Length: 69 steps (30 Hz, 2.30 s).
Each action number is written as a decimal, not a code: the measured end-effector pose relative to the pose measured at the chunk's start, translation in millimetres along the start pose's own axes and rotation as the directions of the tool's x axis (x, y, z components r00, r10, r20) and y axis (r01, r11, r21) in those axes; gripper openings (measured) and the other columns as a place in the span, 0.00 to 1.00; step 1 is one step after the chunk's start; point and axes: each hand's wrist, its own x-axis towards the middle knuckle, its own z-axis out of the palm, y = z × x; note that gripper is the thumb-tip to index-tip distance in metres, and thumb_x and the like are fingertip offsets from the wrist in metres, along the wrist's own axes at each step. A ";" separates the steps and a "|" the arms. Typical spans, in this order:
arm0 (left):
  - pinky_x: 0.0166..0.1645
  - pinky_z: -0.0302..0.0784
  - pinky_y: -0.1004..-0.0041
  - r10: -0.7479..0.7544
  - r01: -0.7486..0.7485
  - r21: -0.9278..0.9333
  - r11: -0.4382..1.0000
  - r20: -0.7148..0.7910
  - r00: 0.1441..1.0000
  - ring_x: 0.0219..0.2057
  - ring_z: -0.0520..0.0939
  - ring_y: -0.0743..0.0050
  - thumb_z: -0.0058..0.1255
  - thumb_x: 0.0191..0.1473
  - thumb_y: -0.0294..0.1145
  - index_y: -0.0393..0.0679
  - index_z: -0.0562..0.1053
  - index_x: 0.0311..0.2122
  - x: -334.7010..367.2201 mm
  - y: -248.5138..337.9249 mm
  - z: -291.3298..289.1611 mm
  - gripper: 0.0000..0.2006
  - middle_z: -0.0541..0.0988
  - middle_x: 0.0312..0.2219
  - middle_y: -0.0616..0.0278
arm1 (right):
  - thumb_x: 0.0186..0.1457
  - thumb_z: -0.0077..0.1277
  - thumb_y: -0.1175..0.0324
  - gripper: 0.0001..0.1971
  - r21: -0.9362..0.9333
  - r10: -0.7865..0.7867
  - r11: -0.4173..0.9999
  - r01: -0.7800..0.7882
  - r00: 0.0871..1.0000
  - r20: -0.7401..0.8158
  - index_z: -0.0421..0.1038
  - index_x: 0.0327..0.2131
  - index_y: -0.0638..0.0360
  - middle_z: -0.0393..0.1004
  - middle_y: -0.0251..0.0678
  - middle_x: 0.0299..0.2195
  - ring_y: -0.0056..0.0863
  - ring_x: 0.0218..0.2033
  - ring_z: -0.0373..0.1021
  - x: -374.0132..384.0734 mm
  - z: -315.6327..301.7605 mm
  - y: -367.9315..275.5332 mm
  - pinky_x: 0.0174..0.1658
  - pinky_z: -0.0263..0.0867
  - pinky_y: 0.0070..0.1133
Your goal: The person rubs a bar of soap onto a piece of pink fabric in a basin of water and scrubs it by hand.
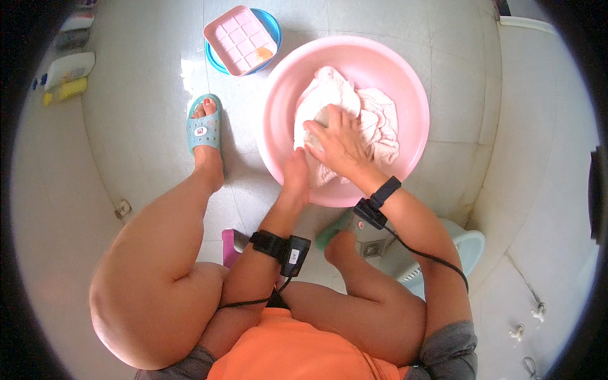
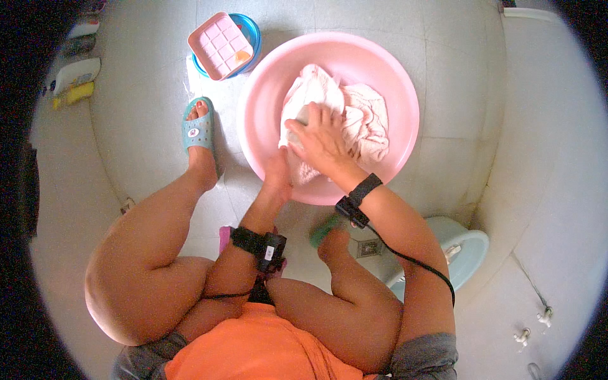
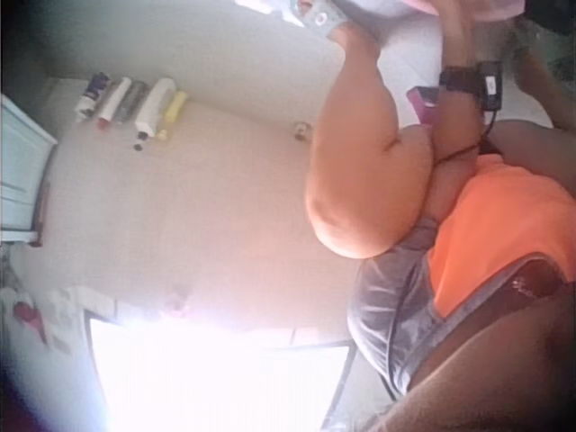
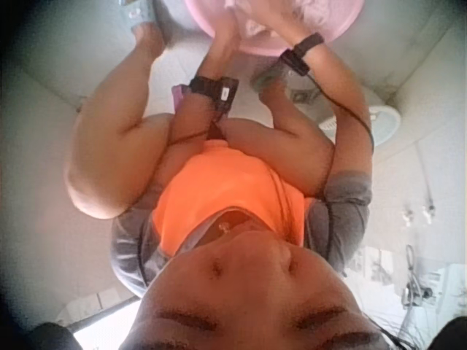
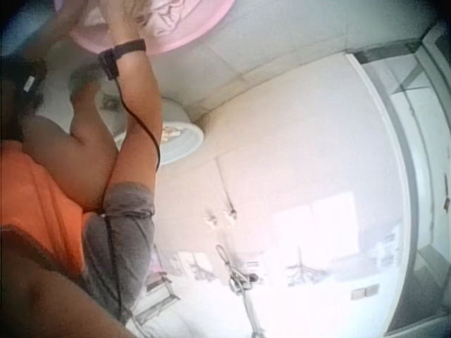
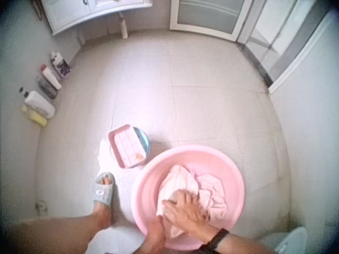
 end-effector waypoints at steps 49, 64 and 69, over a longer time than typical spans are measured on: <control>0.42 0.65 0.77 0.539 -0.539 0.043 0.841 -0.007 0.842 0.35 0.68 0.81 0.37 0.61 0.32 0.40 0.66 0.40 -53.2 47.3 27.5 0.08 0.69 0.33 0.67 | 0.45 0.60 0.64 0.23 -0.177 0.081 0.978 -0.109 0.985 -0.154 0.67 0.47 0.51 0.57 0.56 0.49 0.53 0.48 0.59 -31.6 23.3 47.9 0.50 0.57 0.41; 0.48 0.71 0.71 0.422 -0.423 -0.208 0.882 -0.051 0.905 0.42 0.75 0.72 0.35 0.64 0.40 0.36 0.69 0.48 -61.5 80.8 31.3 0.18 0.74 0.43 0.58 | 0.47 0.59 0.63 0.22 0.073 0.229 0.972 -0.224 0.970 -0.083 0.68 0.48 0.49 0.56 0.55 0.49 0.53 0.49 0.58 -46.8 28.8 5.4 0.50 0.57 0.40; 0.45 0.71 0.74 0.467 -0.450 -0.242 0.860 0.017 0.884 0.40 0.75 0.77 0.36 0.64 0.39 0.39 0.70 0.42 -93.5 105.9 32.7 0.15 0.75 0.38 0.63 | 0.48 0.57 0.60 0.20 -0.037 0.469 0.881 -0.472 0.881 -0.057 0.69 0.47 0.46 0.58 0.53 0.48 0.52 0.48 0.58 -52.0 -4.6 58.1 0.48 0.58 0.40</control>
